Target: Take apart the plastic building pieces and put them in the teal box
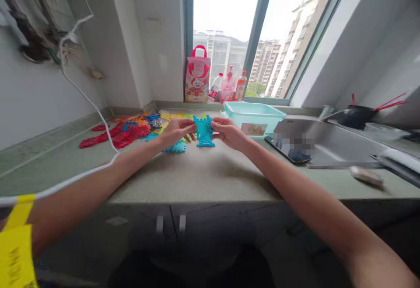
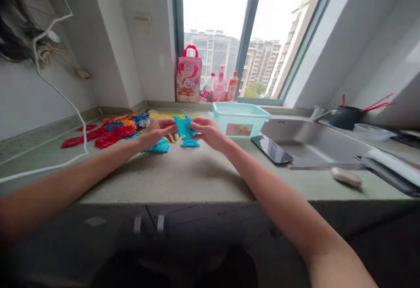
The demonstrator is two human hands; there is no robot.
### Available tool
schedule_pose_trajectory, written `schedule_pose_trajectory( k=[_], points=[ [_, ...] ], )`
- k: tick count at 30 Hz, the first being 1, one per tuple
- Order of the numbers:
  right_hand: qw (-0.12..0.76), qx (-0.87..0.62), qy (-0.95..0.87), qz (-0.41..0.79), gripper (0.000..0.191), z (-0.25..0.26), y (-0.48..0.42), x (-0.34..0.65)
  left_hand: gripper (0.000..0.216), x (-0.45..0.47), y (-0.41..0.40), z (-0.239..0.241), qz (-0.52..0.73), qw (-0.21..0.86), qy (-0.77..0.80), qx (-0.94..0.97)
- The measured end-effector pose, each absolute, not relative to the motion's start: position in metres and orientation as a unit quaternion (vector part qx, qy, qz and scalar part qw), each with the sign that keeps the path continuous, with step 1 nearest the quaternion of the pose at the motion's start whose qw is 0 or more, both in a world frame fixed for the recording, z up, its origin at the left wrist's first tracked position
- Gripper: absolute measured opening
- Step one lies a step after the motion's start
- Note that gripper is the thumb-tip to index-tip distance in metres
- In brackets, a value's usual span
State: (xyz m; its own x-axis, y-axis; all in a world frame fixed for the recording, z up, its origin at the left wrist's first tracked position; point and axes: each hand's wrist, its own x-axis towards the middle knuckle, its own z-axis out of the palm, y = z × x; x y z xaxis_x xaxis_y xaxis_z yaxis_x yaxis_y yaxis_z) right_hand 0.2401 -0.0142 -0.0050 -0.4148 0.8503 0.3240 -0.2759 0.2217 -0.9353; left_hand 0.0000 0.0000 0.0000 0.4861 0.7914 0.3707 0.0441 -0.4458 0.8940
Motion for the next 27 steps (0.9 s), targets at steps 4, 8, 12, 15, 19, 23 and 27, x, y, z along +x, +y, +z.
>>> schedule_pose_trajectory(
  k=[4, 8, 12, 15, 19, 23, 27],
  points=[
    [0.484, -0.235, -0.614, 0.578, 0.045, -0.0032, -0.0157, 0.2407, 0.061, -0.0012, 0.0003, -0.0001, 0.414, 0.449, 0.287, 0.738],
    [0.478, -0.238, -0.615, 0.581, 0.045, -0.0039, -0.0156, 0.2405, 0.058, -0.0019, -0.0005, 0.0007, 0.41, 0.439, 0.281, 0.748],
    [0.475, -0.243, -0.62, 0.575, 0.046, -0.0054, -0.015, 0.2401, 0.057, -0.0016, 0.0003, -0.0003, 0.414, 0.427, 0.282, 0.753],
    [0.471, -0.248, -0.624, 0.572, 0.047, -0.0051, -0.0157, 0.2401, 0.056, -0.0015, 0.0008, -0.0015, 0.414, 0.423, 0.284, 0.754],
    [0.474, -0.255, -0.629, 0.561, 0.049, -0.0036, -0.0172, 0.24, 0.056, -0.0013, -0.0008, -0.0018, 0.416, 0.42, 0.286, 0.754],
    [0.481, -0.259, -0.626, 0.556, 0.051, -0.003, -0.0173, 0.2397, 0.056, 0.0001, -0.003, -0.0017, 0.421, 0.417, 0.291, 0.751],
    [0.481, -0.263, -0.626, 0.554, 0.051, -0.0037, -0.0169, 0.2391, 0.056, 0.0014, -0.0038, -0.0022, 0.42, 0.412, 0.297, 0.752]
  ],
)
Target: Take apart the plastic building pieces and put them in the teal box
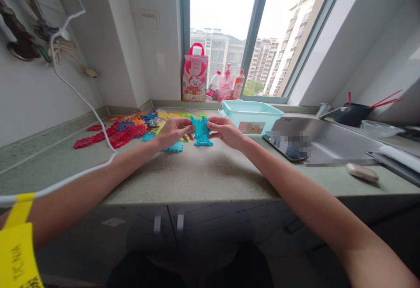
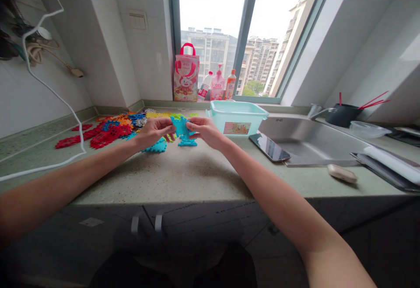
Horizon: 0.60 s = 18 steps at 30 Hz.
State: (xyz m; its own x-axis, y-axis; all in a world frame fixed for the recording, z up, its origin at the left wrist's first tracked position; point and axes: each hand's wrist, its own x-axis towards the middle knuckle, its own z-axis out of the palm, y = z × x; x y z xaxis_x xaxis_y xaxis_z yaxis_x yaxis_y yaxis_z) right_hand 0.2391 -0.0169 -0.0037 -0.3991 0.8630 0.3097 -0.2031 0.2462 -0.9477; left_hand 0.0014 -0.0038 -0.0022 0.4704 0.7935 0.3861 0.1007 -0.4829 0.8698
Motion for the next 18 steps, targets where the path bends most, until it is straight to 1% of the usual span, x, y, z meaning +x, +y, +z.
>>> schedule_pose_trajectory(
  k=[5, 10, 14, 16, 18],
  points=[
    [0.479, -0.267, -0.636, 0.543, 0.05, -0.003, -0.017, 0.24, 0.055, 0.001, -0.003, -0.003, 0.419, 0.403, 0.299, 0.757],
    [0.481, -0.277, -0.653, 0.516, 0.053, -0.004, -0.014, 0.239, 0.052, 0.002, -0.003, -0.005, 0.429, 0.382, 0.303, 0.76],
    [0.464, -0.283, -0.718, 0.435, 0.055, -0.009, -0.014, 0.232, 0.043, 0.003, -0.003, -0.009, 0.426, 0.359, 0.303, 0.773],
    [0.456, -0.272, -0.762, 0.372, 0.051, -0.01, -0.017, 0.228, 0.038, 0.002, -0.002, -0.01, 0.422, 0.351, 0.303, 0.779],
    [0.447, -0.268, -0.796, 0.307, 0.043, -0.009, -0.021, 0.226, 0.037, -0.001, 0.001, -0.01, 0.427, 0.344, 0.302, 0.78]
  ],
)
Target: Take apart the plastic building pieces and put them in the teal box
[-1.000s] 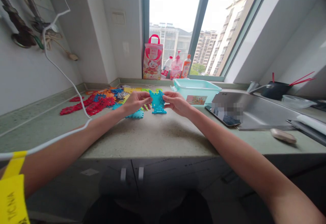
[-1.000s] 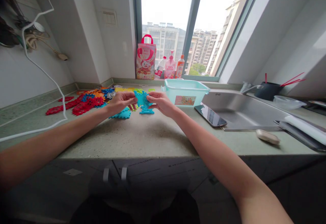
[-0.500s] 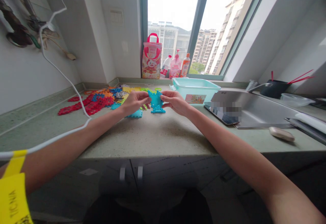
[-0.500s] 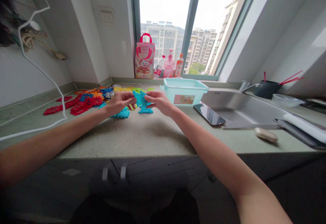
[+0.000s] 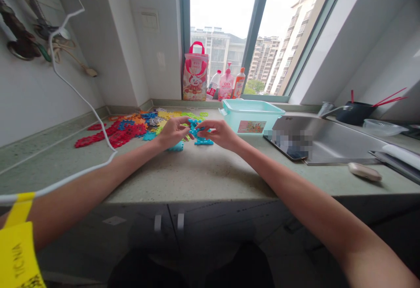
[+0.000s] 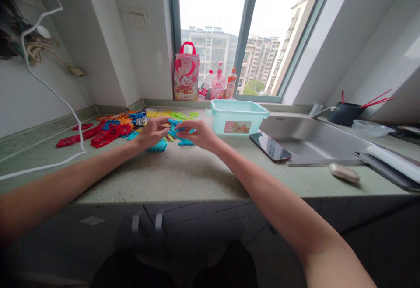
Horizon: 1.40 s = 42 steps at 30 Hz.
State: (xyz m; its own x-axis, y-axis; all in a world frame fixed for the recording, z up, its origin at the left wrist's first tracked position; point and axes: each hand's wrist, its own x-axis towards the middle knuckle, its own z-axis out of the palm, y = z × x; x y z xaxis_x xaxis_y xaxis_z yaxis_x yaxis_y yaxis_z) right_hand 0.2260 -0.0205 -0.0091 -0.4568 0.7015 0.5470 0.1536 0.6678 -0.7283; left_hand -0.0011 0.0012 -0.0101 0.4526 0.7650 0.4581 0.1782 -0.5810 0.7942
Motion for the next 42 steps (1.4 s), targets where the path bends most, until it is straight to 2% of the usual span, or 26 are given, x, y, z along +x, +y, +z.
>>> schedule_pose_trajectory(
  k=[5, 9, 14, 24, 34, 38, 42],
  points=[
    [0.397, -0.295, -0.845, 0.203, 0.026, -0.001, -0.03, 0.231, 0.042, -0.014, 0.008, -0.007, 0.404, 0.278, 0.292, 0.821],
    [0.33, -0.287, -0.888, 0.139, 0.02, 0.003, -0.038, 0.23, 0.032, -0.018, 0.006, -0.003, 0.304, 0.171, 0.278, 0.895],
    [0.236, -0.253, -0.932, 0.106, 0.009, -0.003, -0.047, 0.217, 0.017, -0.018, 0.005, -0.003, 0.236, 0.137, 0.223, 0.936],
    [0.188, -0.262, -0.938, 0.127, 0.014, -0.013, -0.04, 0.213, 0.022, -0.022, 0.014, -0.006, 0.189, 0.19, 0.264, 0.927],
    [0.183, -0.259, -0.945, 0.086, 0.01, -0.012, -0.042, 0.211, 0.021, -0.02, 0.012, -0.005, 0.173, 0.179, 0.269, 0.93],
    [0.202, -0.245, -0.942, 0.11, 0.024, -0.012, -0.041, 0.214, 0.023, -0.018, 0.01, -0.006, 0.176, 0.153, 0.261, 0.937],
    [0.322, -0.272, -0.893, 0.155, 0.057, -0.006, -0.034, 0.227, 0.028, -0.024, 0.011, 0.001, 0.184, 0.127, 0.272, 0.936]
  ],
)
